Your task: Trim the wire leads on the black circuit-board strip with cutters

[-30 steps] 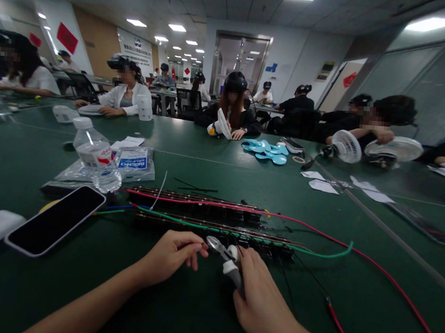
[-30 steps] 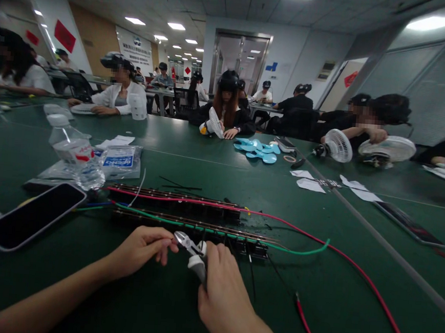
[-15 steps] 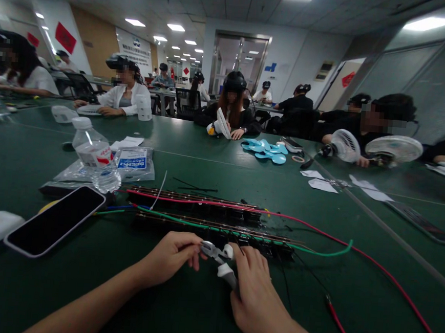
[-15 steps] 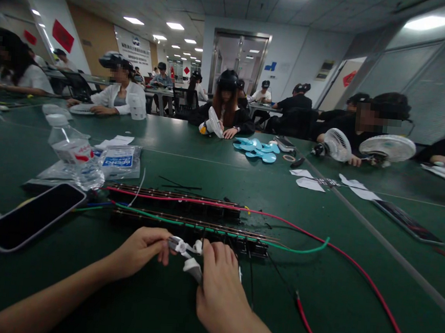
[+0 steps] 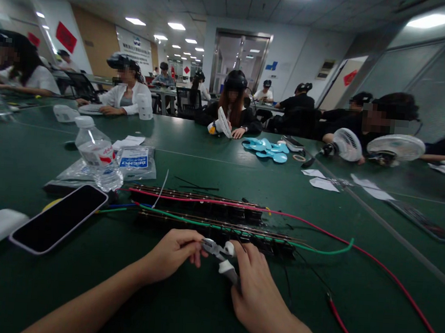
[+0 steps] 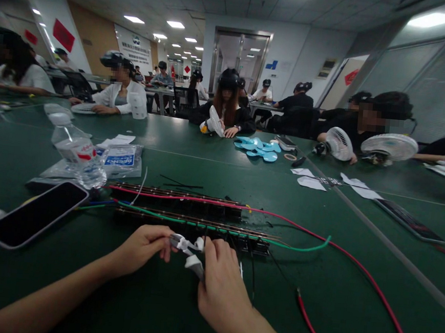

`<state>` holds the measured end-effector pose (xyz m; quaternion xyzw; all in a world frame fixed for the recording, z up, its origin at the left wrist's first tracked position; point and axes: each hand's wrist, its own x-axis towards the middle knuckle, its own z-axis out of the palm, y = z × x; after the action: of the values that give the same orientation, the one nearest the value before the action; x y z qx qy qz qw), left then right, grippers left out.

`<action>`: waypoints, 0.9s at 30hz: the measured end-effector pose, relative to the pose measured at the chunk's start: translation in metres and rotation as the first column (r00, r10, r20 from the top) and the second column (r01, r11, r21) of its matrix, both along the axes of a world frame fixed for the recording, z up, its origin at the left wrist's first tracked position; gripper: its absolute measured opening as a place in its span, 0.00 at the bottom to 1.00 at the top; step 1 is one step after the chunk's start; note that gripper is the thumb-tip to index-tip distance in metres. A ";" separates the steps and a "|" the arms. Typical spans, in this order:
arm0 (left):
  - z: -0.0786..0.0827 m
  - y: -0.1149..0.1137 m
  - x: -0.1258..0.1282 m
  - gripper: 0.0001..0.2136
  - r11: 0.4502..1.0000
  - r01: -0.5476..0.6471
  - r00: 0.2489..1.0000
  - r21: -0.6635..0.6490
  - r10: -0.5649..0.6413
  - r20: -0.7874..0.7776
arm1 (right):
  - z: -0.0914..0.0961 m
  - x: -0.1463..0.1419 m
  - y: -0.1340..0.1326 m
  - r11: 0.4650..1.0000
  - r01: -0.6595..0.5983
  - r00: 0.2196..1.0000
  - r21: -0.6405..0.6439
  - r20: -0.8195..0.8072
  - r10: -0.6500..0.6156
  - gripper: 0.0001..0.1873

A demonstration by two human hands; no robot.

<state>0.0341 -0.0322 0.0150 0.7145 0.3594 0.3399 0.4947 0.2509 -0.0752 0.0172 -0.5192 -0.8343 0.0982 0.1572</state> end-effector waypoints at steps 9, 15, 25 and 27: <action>-0.003 0.001 0.000 0.10 1.000 0.011 1.000 -0.022 -0.010 0.028 | -0.002 0.000 0.003 0.999 -0.014 1.000 0.032 -0.010 0.014 0.34; 0.000 0.000 0.001 0.10 0.999 0.005 1.000 -0.050 -0.004 0.030 | 0.000 0.000 0.002 0.999 -0.010 1.000 0.048 -0.015 0.011 0.34; -0.001 0.000 0.000 0.10 0.999 0.011 1.000 -0.037 -0.011 0.017 | -0.004 0.001 0.004 0.999 -0.011 1.000 0.047 0.024 0.009 0.32; -0.001 0.000 0.001 0.10 0.999 0.007 1.000 -0.042 -0.007 0.015 | -0.003 0.001 0.004 0.999 -0.010 1.000 0.046 0.022 0.009 0.32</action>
<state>0.0348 -0.0327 0.0145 0.7026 0.3604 0.3358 0.5136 0.2516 -0.0710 0.0138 -0.5127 -0.8403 0.0742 0.1596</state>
